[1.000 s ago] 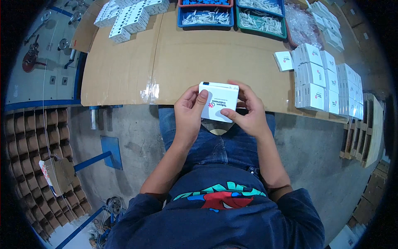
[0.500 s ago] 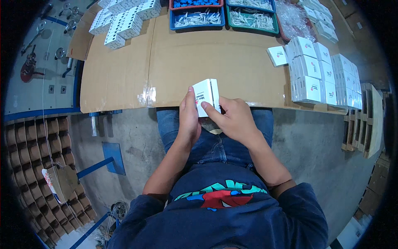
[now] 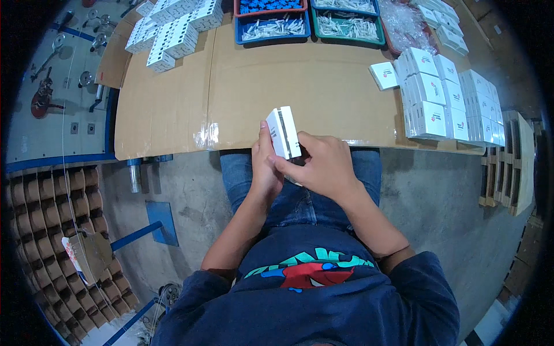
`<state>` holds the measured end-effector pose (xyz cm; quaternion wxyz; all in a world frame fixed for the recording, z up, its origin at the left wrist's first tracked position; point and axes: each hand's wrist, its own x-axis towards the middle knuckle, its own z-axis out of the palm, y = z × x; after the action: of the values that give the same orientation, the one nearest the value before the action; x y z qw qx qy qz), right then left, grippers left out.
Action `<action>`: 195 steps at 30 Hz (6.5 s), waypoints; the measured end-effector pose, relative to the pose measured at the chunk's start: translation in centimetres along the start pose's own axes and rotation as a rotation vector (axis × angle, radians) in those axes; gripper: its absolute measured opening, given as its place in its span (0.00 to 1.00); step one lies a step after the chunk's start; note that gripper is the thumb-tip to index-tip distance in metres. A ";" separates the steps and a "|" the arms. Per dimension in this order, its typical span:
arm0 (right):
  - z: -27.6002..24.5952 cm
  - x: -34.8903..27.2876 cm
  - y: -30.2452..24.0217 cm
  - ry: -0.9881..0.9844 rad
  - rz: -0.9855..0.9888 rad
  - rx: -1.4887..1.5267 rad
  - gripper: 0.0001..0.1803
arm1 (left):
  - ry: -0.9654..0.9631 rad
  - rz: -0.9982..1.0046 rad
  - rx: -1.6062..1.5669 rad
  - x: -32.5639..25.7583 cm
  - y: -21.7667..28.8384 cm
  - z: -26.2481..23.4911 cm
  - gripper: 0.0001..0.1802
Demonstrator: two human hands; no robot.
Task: Packaging small white electronic components into plastic bags and placing them into boxes.
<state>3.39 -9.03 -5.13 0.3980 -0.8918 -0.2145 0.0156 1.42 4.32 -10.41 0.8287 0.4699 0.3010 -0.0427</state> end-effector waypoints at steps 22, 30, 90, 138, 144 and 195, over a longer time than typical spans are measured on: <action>1.4 -0.4 0.6 -0.005 -0.011 -0.075 0.21 | 0.009 0.017 -0.107 0.8 -0.8 -0.7 0.32; 1.4 -0.4 0.8 0.019 -0.019 -0.029 0.20 | 0.058 0.064 -0.069 0.3 -0.5 -0.4 0.34; -1.9 -0.6 4.2 0.091 -0.041 0.908 0.18 | -0.532 0.667 0.375 -1.2 2.7 -1.0 0.23; 0.7 -0.6 5.5 0.082 0.168 0.969 0.17 | -0.260 0.406 0.083 -1.5 0.8 0.5 0.19; 1.5 -0.6 5.5 0.023 0.146 1.019 0.17 | -0.269 0.351 0.027 -1.5 0.0 -0.6 0.18; 1.4 -1.2 6.2 0.062 0.268 0.803 0.16 | -0.288 0.185 -0.066 -1.6 -0.4 -0.4 0.20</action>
<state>4.36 -12.18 -10.74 0.7145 -0.6860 -0.0615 0.1229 -0.23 4.11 -9.98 0.8786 0.4571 0.1361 -0.0233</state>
